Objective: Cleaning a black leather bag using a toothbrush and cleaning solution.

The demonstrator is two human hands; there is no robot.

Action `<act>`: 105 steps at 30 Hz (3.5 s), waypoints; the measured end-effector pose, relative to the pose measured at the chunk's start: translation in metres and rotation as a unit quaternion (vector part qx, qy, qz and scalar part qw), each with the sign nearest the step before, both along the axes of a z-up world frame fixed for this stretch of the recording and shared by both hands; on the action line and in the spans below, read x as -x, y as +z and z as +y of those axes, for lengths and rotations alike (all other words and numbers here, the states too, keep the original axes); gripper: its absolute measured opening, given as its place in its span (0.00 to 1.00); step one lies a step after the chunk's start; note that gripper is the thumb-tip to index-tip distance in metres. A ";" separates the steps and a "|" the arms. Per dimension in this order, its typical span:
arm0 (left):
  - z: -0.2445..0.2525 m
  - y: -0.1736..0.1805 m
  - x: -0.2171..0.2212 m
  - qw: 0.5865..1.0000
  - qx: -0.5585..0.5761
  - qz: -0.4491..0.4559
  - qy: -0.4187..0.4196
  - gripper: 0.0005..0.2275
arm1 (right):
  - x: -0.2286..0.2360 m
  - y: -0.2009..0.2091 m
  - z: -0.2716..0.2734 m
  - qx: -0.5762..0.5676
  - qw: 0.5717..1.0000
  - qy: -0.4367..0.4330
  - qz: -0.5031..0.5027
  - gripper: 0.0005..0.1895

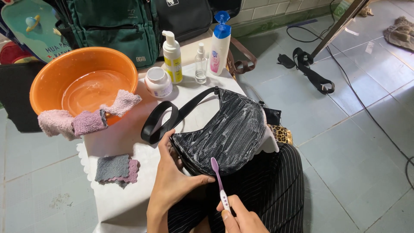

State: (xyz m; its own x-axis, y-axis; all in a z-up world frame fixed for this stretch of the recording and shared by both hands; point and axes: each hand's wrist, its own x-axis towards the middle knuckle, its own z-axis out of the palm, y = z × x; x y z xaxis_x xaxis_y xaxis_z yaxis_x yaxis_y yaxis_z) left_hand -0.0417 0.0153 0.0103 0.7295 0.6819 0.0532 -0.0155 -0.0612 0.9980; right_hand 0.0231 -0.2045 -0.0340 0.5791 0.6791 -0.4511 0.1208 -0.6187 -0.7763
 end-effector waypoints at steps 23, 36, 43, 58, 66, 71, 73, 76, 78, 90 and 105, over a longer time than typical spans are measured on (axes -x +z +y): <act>-0.001 -0.001 -0.002 1.000 0.014 -0.006 0.006 0.60 | 0.026 -0.049 -0.011 -0.022 0.990 -0.057 -0.129 0.05; 0.000 -0.007 -0.005 1.000 0.017 0.000 0.016 0.61 | -0.043 -0.026 -0.072 -0.112 0.980 -0.128 0.103 0.10; -0.003 -0.002 -0.005 1.000 0.018 0.012 0.018 0.63 | -0.083 0.073 -0.034 0.107 0.993 0.009 -0.054 0.22; -0.002 0.004 -0.004 1.000 0.005 0.005 0.011 0.64 | -0.078 0.078 -0.026 -0.077 0.926 0.143 -0.340 0.26; 0.002 -0.001 0.000 1.000 0.009 0.000 0.010 0.62 | -0.073 0.096 -0.001 -0.003 0.922 0.136 -0.361 0.31; 0.005 0.000 0.003 1.000 -0.007 -0.018 0.013 0.60 | -0.074 0.103 0.012 -0.006 0.923 0.196 -0.332 0.30; 0.003 0.000 0.002 1.000 -0.002 -0.025 0.003 0.59 | -0.076 0.115 0.016 0.030 0.936 0.187 -0.295 0.32; 0.004 0.001 0.002 1.000 -0.001 -0.024 0.010 0.59 | -0.080 0.122 0.022 0.163 0.907 0.068 -0.382 0.28; 0.004 -0.001 0.002 0.999 0.014 -0.045 -0.006 0.58 | -0.077 0.110 0.007 -0.041 0.924 0.261 -0.277 0.30; 0.007 -0.003 0.004 0.999 0.038 -0.032 -0.004 0.59 | -0.112 0.169 0.026 0.348 0.858 0.112 -0.362 0.23; 0.007 -0.011 0.000 0.995 0.081 -0.054 -0.009 0.60 | -0.155 0.160 0.031 0.032 0.892 0.075 -0.445 0.12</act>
State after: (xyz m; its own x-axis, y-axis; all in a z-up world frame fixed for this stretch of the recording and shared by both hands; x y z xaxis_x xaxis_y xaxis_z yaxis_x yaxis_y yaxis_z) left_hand -0.0412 0.0222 -0.0012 0.7382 0.6742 0.0219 -0.1224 0.1018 0.9872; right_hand 0.1780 -0.1736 0.1260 0.6314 0.7689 0.1007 0.7569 -0.5827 -0.2959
